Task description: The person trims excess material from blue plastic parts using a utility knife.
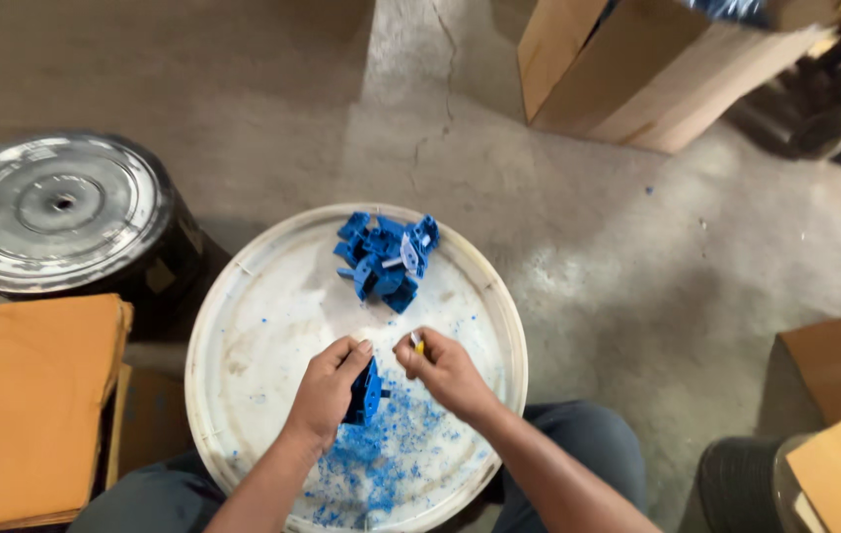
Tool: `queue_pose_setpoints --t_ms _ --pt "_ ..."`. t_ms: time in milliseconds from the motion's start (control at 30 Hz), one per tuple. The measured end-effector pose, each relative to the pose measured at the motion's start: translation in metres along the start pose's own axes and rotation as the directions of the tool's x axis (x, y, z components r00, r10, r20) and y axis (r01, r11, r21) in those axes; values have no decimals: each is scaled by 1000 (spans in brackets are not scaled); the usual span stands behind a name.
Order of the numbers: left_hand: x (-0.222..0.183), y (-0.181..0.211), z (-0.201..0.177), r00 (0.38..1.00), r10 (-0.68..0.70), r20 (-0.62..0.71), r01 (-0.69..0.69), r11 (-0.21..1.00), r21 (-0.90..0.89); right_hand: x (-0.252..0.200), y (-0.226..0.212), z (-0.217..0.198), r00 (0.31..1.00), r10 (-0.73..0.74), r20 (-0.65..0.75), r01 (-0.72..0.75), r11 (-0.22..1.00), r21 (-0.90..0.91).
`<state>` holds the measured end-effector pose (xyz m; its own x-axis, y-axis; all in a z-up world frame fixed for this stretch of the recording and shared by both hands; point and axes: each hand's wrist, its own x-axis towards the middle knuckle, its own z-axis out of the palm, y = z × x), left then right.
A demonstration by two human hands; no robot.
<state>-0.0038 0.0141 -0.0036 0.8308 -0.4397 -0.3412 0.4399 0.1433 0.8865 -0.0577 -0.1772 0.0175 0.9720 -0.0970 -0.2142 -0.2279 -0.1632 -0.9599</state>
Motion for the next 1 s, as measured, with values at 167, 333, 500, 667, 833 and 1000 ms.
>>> queue_pose_setpoints --t_ms 167,333,500,667,833,1000 --pt "-22 -31 -3 958 183 -221 -136 968 212 -48 -6 21 956 -208 206 235 965 -116" --pt "-72 -39 11 977 108 -185 -148 965 -218 -75 46 19 980 127 151 -146 983 116" --pt "-120 -18 14 968 251 31 -252 960 117 -10 121 -17 953 220 209 -265 938 223" --pt "-121 -58 12 919 381 95 -392 906 156 -27 161 -13 965 161 208 -236 879 415" --pt "-81 -113 -3 883 465 -63 -465 885 22 -60 116 26 979 9 204 -102 887 450" --pt "-60 -110 -10 955 185 -230 -263 887 -380 -126 28 28 989 81 127 -89 994 61"
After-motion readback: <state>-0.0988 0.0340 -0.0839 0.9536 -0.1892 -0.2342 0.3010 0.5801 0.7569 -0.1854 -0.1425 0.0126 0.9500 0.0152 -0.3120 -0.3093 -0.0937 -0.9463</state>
